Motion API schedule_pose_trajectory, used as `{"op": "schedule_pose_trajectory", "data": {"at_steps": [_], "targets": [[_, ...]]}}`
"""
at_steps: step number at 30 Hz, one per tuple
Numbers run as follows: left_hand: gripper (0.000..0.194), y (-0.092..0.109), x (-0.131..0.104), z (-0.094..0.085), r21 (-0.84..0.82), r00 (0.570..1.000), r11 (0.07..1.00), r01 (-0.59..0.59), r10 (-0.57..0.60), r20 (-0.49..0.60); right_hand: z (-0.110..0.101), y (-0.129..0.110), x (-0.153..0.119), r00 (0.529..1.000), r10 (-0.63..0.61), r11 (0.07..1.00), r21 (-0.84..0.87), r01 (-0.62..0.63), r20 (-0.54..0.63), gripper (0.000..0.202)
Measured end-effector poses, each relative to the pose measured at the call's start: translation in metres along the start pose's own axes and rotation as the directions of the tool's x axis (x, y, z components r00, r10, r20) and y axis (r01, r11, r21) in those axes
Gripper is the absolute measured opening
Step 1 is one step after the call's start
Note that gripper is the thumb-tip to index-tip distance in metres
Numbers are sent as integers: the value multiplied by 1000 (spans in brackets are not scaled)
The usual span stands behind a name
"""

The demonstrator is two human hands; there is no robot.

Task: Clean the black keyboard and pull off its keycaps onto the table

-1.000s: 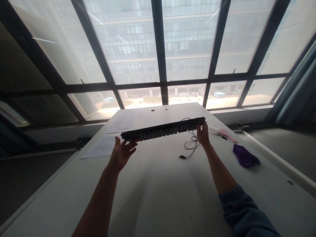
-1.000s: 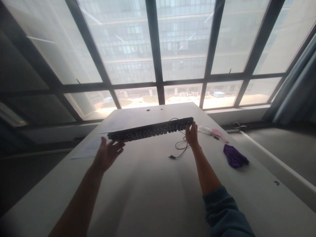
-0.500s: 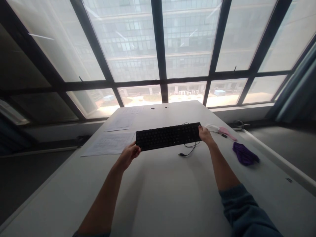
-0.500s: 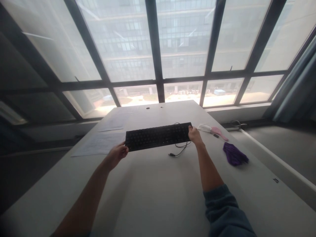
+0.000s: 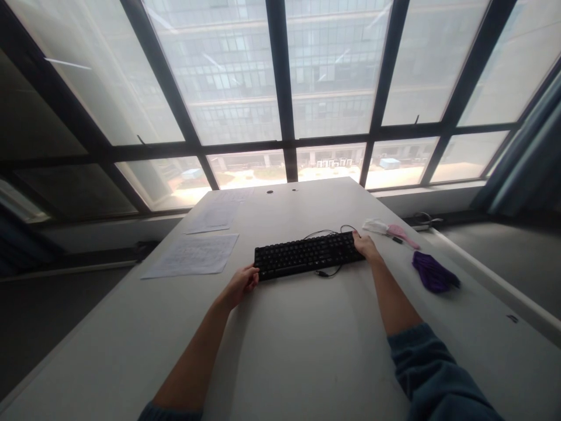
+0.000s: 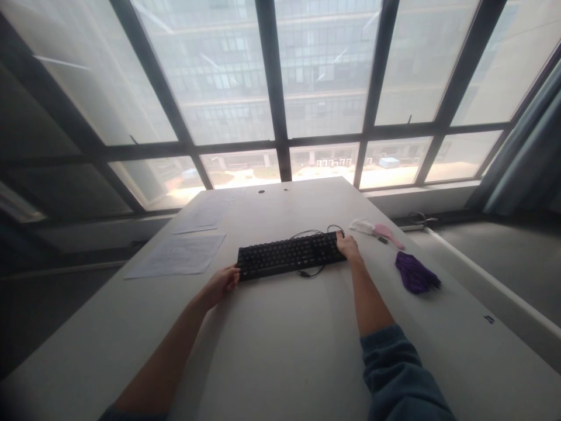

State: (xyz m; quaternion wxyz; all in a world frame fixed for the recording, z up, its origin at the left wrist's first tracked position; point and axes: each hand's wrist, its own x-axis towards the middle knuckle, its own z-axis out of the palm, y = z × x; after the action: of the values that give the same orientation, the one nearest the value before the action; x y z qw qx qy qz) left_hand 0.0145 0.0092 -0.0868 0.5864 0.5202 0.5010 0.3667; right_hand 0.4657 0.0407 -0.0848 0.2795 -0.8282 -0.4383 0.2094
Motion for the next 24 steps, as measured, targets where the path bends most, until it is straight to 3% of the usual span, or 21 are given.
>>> {"op": "schedule_pose_trajectory", "data": {"at_steps": [4, 7, 10, 14, 21, 24], "targets": [[28, -1, 0, -3, 81, 1000, 997, 9, -9, -2, 5, 2, 4, 1000, 21, 999, -30, -21, -8, 67], [40, -1, 0, -6, 249, 999, 968, 40, -30, -44, 8, 3, 8, 999, 31, 999, -44, -32, -19, 67], [49, -1, -1, -9, 456, 995, 889, 41, 4, -99, 10, 4, 10, 999, 38, 998, -43, -39, -26, 67], [58, 0, 1, -10, 693, 966, 720, 40, 151, -212, 11, 4, 11, 999, 42, 999, -26, -43, -34, 66], [55, -6, 7, -4, 787, 902, 604, 123, 263, -343, 6, 0, 5, 997, 39, 998, 44, -36, -63, 64], [55, -12, 2, -5, 794, 855, 588, 158, 321, -408, 8, -5, -2, 997, -2, 997, 76, 8, -79, 59]]}}
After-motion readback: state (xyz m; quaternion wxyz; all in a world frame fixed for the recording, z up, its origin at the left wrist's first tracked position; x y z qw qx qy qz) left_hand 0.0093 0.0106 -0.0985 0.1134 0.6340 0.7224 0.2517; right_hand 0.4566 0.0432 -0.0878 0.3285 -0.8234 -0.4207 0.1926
